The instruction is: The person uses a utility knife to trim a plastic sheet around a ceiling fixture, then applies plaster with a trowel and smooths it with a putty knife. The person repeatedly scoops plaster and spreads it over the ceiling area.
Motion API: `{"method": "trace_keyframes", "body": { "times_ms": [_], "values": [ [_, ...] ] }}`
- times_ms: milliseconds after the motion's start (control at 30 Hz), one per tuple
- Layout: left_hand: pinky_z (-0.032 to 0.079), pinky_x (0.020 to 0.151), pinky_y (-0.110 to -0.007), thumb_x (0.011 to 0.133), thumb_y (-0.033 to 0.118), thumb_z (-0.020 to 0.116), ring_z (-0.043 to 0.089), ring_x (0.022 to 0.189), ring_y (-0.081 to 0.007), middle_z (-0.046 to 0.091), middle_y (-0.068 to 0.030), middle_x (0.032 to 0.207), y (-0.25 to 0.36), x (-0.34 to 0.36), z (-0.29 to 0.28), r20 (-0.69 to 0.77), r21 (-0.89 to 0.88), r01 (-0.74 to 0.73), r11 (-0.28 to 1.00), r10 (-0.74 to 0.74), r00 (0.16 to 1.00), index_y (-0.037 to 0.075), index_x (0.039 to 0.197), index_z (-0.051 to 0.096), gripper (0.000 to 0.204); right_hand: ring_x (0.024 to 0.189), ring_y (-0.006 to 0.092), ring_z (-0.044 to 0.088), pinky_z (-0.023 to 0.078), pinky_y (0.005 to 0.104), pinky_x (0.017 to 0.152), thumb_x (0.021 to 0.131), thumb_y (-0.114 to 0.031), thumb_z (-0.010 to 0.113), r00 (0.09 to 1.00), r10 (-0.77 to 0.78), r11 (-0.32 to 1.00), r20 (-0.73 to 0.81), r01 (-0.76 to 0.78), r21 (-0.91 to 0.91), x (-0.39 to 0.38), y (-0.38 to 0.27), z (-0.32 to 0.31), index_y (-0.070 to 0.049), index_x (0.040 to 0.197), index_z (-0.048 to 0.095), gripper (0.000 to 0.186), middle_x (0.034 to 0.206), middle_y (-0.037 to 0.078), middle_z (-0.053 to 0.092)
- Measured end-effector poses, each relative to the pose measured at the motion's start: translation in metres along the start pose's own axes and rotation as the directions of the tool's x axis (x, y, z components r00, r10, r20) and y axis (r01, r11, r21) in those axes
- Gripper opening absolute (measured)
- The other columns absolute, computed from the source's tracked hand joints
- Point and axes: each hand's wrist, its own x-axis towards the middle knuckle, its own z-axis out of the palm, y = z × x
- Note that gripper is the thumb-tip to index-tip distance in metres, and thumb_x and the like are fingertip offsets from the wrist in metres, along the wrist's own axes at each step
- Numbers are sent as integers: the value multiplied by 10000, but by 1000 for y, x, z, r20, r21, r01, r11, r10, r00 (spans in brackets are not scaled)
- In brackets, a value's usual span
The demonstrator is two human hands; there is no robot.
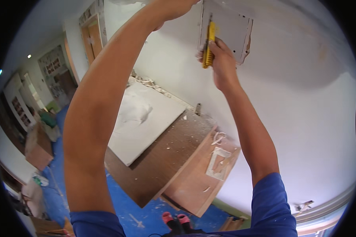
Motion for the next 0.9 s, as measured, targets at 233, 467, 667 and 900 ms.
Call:
{"method": "trace_keyframes", "body": {
  "times_ms": [233, 467, 667, 900],
  "values": [
    [423, 1100, -367, 1010, 257, 594, 585, 1291, -289, 602, -200, 1446, 43, -4, -36, 164, 171, -138, 976, 110, 980, -63, 1441, 538, 540, 616, 138, 486, 447, 341, 535, 1121, -288, 402, 996, -31, 805, -78, 71, 589, 38, 23, 99, -122, 1054, 418, 181, 768, 21, 485],
    [375, 1166, -374, 1030, 246, 578, 499, 1409, -317, 510, -225, 1536, 52, 6, -46, 264, 341, -126, 932, 33, 964, -51, 1538, 406, 613, 731, 183, 606, 525, 356, 706, 1128, -227, 373, 815, -279, 796, -507, 492, 353, 106, 54, 148, -38, 1146, 404, 192, 874, 80, 587],
    [325, 1223, -389, 1062, 210, 546, 414, 1486, -322, 418, -237, 1605, 79, -6, -45, 333, 414, -3, 910, -148, 931, -31, 1609, 255, 665, 808, 251, 652, 521, 388, 792, 1106, -123, 375, 645, -218, 730, -732, 606, 317, 139, 55, 187, 2, 1266, 372, 204, 929, 121, 631],
    [315, 1230, -394, 1071, 203, 531, 391, 1499, -334, 390, -243, 1620, 109, -18, -44, 398, 464, -27, 886, -181, 900, -21, 1624, 212, 677, 832, 395, 691, 528, 474, 772, 1096, -178, 402, 585, -223, 788, -780, 579, 209, 162, 39, 194, 30, 1219, 394, 241, 939, 247, 683]
  ]
}}
